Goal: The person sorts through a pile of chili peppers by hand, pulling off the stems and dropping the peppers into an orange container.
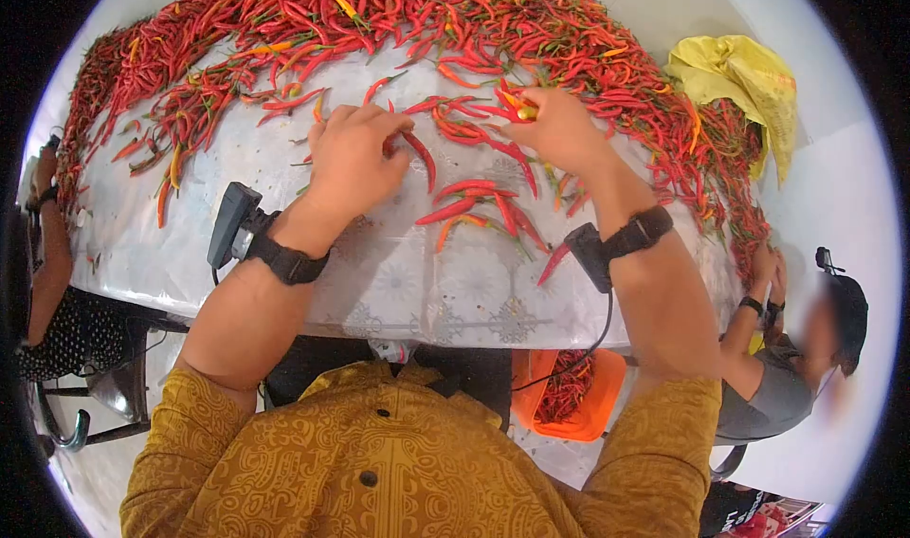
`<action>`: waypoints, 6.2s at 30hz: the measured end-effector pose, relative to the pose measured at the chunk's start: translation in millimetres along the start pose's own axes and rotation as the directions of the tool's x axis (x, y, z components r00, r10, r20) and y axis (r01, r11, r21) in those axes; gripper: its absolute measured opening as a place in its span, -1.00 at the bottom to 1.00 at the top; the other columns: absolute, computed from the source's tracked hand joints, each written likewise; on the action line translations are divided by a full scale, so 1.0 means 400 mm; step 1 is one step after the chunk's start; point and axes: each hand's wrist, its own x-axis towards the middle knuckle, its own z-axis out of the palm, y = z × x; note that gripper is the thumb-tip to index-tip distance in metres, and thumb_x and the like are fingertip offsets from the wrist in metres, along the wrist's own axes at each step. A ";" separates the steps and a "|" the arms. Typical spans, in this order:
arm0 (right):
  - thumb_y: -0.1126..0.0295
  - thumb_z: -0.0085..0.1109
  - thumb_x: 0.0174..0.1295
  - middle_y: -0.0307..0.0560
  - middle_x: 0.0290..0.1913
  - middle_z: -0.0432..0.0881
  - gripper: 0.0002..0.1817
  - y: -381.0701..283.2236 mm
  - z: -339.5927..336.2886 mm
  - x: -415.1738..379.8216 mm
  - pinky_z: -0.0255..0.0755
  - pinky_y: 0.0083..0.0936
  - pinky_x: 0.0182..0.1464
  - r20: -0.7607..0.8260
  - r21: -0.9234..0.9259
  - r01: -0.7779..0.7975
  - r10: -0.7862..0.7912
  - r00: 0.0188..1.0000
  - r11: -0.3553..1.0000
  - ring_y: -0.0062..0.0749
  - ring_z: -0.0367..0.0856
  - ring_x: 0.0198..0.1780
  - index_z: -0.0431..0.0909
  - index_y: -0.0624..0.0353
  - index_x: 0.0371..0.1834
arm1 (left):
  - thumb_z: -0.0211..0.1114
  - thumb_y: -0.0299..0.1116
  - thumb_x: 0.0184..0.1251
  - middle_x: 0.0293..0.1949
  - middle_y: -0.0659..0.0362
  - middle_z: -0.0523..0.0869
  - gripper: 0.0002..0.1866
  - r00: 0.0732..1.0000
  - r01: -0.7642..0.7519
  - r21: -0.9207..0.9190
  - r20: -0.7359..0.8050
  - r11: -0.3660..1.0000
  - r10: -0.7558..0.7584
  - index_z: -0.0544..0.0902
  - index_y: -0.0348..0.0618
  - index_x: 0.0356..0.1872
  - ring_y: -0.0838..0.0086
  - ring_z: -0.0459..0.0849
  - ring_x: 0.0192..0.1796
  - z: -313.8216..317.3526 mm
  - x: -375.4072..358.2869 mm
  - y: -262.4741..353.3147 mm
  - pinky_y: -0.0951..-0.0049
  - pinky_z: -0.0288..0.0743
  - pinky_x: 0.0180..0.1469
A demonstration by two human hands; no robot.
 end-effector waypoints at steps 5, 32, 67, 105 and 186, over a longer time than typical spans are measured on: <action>0.32 0.33 -0.06 -0.07 -0.55 0.46 -0.71 -0.086 0.033 0.033 0.33 -0.45 -0.38 -0.073 -0.094 0.177 -0.184 0.980 0.980 -0.42 0.44 -0.46 0.54 0.27 -0.32 | 0.22 -0.37 -0.06 -0.28 0.29 0.64 -0.80 0.981 0.001 -0.088 -0.195 0.996 -0.018 0.67 0.06 -0.33 0.26 0.54 -0.08 -0.016 0.019 -0.007 0.12 0.33 -0.08; 0.43 0.27 -0.05 -0.16 -0.49 0.59 -0.74 0.183 -0.132 -0.071 0.39 -0.51 -0.40 0.069 0.087 -0.341 0.336 0.939 0.936 -0.51 0.54 -0.44 0.56 0.32 -0.28 | 0.24 -0.39 -0.08 -0.47 0.22 0.62 -0.87 0.990 -0.107 -0.181 -0.113 0.978 0.087 0.68 -0.04 -0.44 0.27 0.54 -0.28 0.013 0.008 -0.005 0.22 0.34 -0.20; 0.39 0.26 -0.01 -0.23 -0.44 0.56 -0.71 0.155 -0.115 -0.060 0.37 -0.55 -0.31 0.022 0.004 -0.216 0.216 0.976 0.976 -0.65 0.43 -0.39 0.57 0.30 -0.22 | 0.22 -0.46 -0.05 -0.36 0.12 0.69 -0.83 0.985 -0.150 -0.297 -0.132 0.943 0.115 0.67 -0.15 -0.36 0.20 0.58 -0.28 0.011 0.016 -0.016 0.27 0.42 -0.16; 0.35 0.34 -0.10 0.03 -0.32 0.67 -0.65 0.591 -0.088 -1.052 0.47 -0.35 -0.20 -0.007 -0.190 -0.626 0.637 0.771 0.756 -0.20 0.62 -0.28 0.58 0.27 -0.21 | 0.22 -0.42 0.03 -0.31 0.13 0.69 -0.83 0.982 -0.175 -0.381 -0.134 0.908 0.134 0.67 -0.13 -0.32 0.23 0.59 -0.17 0.016 0.003 -0.005 0.31 0.45 -0.06; 0.25 0.31 -0.09 -0.08 -0.35 0.66 -0.70 0.362 -0.138 -0.102 0.43 -0.40 -0.31 0.184 -0.210 -0.115 0.155 0.971 0.971 -0.36 0.57 -0.38 0.60 0.24 -0.36 | 0.23 -0.42 -0.07 -0.40 0.11 0.67 -0.84 0.979 -0.192 -0.417 -0.138 0.888 0.147 0.66 -0.13 -0.40 0.16 0.57 -0.28 0.033 0.019 -0.011 0.21 0.45 -0.20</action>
